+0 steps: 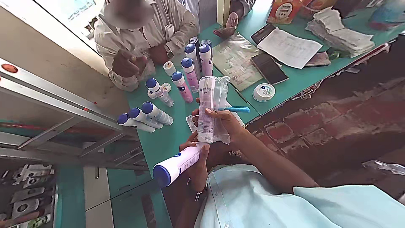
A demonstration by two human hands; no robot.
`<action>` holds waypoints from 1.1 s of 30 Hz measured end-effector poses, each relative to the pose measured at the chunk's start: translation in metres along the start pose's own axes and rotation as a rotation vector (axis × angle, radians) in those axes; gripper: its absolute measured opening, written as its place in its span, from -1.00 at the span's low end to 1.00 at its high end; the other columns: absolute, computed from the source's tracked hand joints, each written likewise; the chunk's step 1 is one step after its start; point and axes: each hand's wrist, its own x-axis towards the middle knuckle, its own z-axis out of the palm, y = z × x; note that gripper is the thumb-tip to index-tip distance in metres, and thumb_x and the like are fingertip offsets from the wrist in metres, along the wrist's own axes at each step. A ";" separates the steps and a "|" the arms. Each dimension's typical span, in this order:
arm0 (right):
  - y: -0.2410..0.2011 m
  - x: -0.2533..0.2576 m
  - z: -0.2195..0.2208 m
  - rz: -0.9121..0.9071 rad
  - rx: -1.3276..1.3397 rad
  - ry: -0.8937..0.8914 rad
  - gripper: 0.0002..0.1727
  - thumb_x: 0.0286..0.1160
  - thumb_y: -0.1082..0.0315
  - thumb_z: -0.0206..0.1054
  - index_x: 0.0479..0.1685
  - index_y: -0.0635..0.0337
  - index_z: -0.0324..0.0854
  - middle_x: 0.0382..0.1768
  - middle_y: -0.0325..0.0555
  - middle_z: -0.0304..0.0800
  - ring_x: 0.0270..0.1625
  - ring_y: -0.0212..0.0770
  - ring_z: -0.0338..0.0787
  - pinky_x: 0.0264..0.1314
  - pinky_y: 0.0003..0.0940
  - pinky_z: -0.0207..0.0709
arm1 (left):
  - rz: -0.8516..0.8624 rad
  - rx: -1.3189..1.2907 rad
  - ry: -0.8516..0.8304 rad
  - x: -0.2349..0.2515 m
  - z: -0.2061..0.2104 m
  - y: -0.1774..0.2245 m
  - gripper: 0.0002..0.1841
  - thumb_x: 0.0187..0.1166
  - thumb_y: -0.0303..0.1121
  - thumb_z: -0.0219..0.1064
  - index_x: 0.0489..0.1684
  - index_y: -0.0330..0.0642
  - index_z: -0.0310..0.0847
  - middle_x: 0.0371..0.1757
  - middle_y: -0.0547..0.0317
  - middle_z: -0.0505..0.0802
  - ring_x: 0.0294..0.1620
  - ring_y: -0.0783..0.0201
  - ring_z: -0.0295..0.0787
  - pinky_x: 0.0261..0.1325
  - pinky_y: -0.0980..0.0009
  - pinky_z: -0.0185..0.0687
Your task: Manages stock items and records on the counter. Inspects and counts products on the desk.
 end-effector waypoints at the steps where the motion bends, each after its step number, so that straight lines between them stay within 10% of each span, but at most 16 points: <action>1: 0.002 0.000 0.001 -0.007 -0.024 0.005 -0.48 0.63 0.27 0.21 0.59 0.10 0.41 0.12 0.09 0.83 0.04 -0.10 0.88 0.17 -0.21 0.76 | -0.003 -0.003 0.013 0.000 0.000 0.000 -0.67 0.33 -0.57 0.59 -0.02 -0.14 0.62 0.30 -0.06 0.81 0.30 0.13 0.81 0.33 0.26 0.78; 11: 0.003 -0.009 0.011 -0.069 -0.215 0.025 -0.52 0.61 0.36 0.21 0.51 0.22 0.43 0.12 0.09 0.84 0.06 -0.10 0.86 0.18 -0.21 0.75 | -0.082 0.054 0.064 -0.004 -0.008 0.002 -0.68 0.28 -0.56 0.59 -0.05 -0.22 0.62 0.12 0.02 0.88 0.12 0.24 0.87 0.16 0.33 0.83; 15: 0.006 -0.028 0.018 -0.165 -0.497 -0.036 -0.69 0.48 0.38 0.43 0.14 0.32 0.62 -0.03 -0.10 0.90 0.01 -0.25 0.89 0.14 -0.26 0.78 | -0.380 0.173 0.067 -0.005 -0.025 0.023 -0.22 0.45 0.37 0.31 0.19 -0.27 0.57 -0.25 0.26 0.90 -0.30 0.39 0.88 -0.21 0.39 0.86; 21: 0.047 -0.041 0.022 -0.323 -0.755 -0.042 -0.74 0.73 0.25 0.24 0.05 0.30 0.66 -0.18 -0.33 0.81 -0.10 -0.64 0.75 0.09 -0.60 0.65 | -0.395 0.020 0.137 -0.035 -0.019 0.042 -0.41 0.35 0.29 0.42 0.19 0.10 0.61 -0.08 0.54 0.93 -0.01 0.59 0.87 0.12 0.52 0.81; 26: 0.032 -0.040 0.024 -0.232 -0.879 -0.382 -0.30 0.73 -0.03 0.20 0.49 0.52 0.51 0.49 0.21 0.65 0.62 -0.19 0.57 0.76 -0.27 0.30 | -0.333 -0.074 0.082 -0.038 -0.029 0.036 -0.50 0.29 0.10 0.60 0.17 0.20 0.66 -0.08 0.50 0.94 -0.03 0.57 0.88 0.10 0.48 0.82; 30: -0.054 0.019 0.013 -0.637 -1.309 0.096 -0.70 0.48 0.25 0.50 0.09 0.22 0.81 -0.10 -0.07 0.92 -0.13 -0.26 0.88 -0.03 -0.25 0.77 | -0.420 -0.493 -0.046 -0.015 -0.040 0.043 -0.21 0.34 0.12 0.55 0.60 0.01 0.48 0.50 -0.07 0.70 0.31 -0.09 0.80 0.27 -0.09 0.77; 33: -0.123 0.105 -0.013 -0.735 -1.700 0.447 -0.63 0.56 0.12 0.42 0.30 -0.06 0.77 0.25 -0.13 0.86 0.29 0.02 0.79 0.29 0.11 0.62 | -0.417 -0.564 -0.108 -0.010 -0.051 0.042 -0.16 0.32 0.12 0.54 0.64 -0.05 0.42 0.53 -0.19 0.65 0.32 -0.20 0.77 0.25 -0.18 0.75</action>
